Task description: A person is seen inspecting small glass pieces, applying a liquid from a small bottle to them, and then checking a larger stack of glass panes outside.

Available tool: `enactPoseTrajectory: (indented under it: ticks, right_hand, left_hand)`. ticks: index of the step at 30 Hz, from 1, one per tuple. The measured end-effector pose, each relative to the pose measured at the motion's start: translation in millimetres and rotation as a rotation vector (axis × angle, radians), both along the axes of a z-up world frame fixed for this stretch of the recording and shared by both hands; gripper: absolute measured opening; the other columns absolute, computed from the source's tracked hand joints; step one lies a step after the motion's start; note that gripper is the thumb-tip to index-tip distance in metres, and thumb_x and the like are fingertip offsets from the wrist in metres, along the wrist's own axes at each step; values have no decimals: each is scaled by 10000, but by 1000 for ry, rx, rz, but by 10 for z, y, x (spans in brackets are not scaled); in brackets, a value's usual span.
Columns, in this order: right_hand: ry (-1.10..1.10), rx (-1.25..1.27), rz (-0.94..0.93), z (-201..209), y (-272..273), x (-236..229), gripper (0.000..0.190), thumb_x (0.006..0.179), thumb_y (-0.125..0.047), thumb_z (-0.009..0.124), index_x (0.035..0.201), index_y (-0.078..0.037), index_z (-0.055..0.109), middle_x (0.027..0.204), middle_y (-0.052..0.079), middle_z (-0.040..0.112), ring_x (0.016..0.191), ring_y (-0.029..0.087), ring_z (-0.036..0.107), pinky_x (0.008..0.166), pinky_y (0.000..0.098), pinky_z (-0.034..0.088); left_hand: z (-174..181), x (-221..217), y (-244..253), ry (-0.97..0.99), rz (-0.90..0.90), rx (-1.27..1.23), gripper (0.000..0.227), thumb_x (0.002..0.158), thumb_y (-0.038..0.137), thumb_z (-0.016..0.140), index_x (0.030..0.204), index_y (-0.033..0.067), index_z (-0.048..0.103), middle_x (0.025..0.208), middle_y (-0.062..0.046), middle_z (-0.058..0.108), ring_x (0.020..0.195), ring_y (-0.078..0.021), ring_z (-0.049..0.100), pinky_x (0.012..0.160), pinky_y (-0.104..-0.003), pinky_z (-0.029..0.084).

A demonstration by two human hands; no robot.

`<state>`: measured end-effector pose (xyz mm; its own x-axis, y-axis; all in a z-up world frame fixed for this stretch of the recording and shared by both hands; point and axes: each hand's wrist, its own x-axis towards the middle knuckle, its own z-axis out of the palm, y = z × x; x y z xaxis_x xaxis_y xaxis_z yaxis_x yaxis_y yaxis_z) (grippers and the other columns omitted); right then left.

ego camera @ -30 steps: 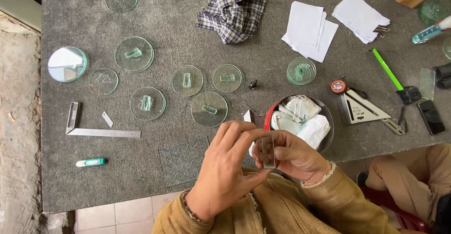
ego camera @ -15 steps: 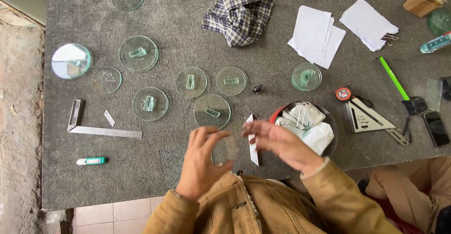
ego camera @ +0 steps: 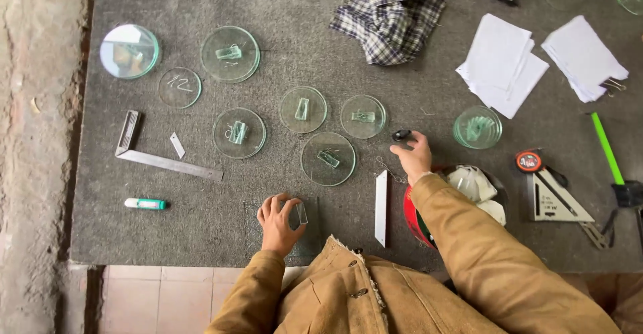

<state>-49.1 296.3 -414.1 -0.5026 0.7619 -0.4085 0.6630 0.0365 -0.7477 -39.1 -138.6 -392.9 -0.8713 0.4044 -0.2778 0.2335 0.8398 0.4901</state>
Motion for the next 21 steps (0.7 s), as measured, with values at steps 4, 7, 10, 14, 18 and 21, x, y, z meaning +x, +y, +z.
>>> enactPoseTrajectory:
  ticks: [4,7,10,14,18,21]
  right_hand:
    - [16,31,21,-276,46,-8,888,753,-195,1005,1538,-149,592,1335,171,719,1102,294,781,935,403,661]
    - [23,162,49,-464,94,13,855,722,-209,1029,1486,-169,647,1234,141,736,956,252,803,849,354,665]
    - [43,212,57,-423,68,-24,803,728,-251,1025,1454,-212,684,1199,98,728,909,225,799,827,324,656]
    - [5,239,65,-322,43,-52,722,752,-280,1001,1411,-242,707,1206,75,709,952,240,789,865,354,648]
    - [-11,248,65,-287,41,-70,678,755,-298,995,1376,-279,724,1195,37,699,950,220,783,870,348,640]
    - [-24,264,83,-218,41,-83,649,765,-296,991,1362,-287,737,1201,34,689,949,211,783,878,353,633]
  left_hand:
    - [-49,-24,-87,-29,22,-51,701,731,370,901,1374,401,622,1544,44,450,1522,-294,339,1252,-584,250]
    - [-47,-28,-119,-27,13,-60,698,728,382,911,1366,413,631,1557,45,458,1526,-288,348,1249,-572,264]
    - [-61,-58,-131,-20,-5,-67,701,734,389,905,1374,410,619,1578,35,446,1534,-296,343,1241,-577,267]
    - [-105,-73,-149,-21,-25,-78,714,711,412,882,1362,413,590,1598,29,420,1543,-319,322,1227,-580,261]
    - [-137,-70,-135,-28,-30,-87,699,704,400,868,1342,412,583,1608,30,411,1540,-327,323,1215,-579,279]
    - [-101,-79,-139,-25,-38,-80,688,713,389,858,1342,405,582,1597,20,422,1534,-336,335,1210,-583,291]
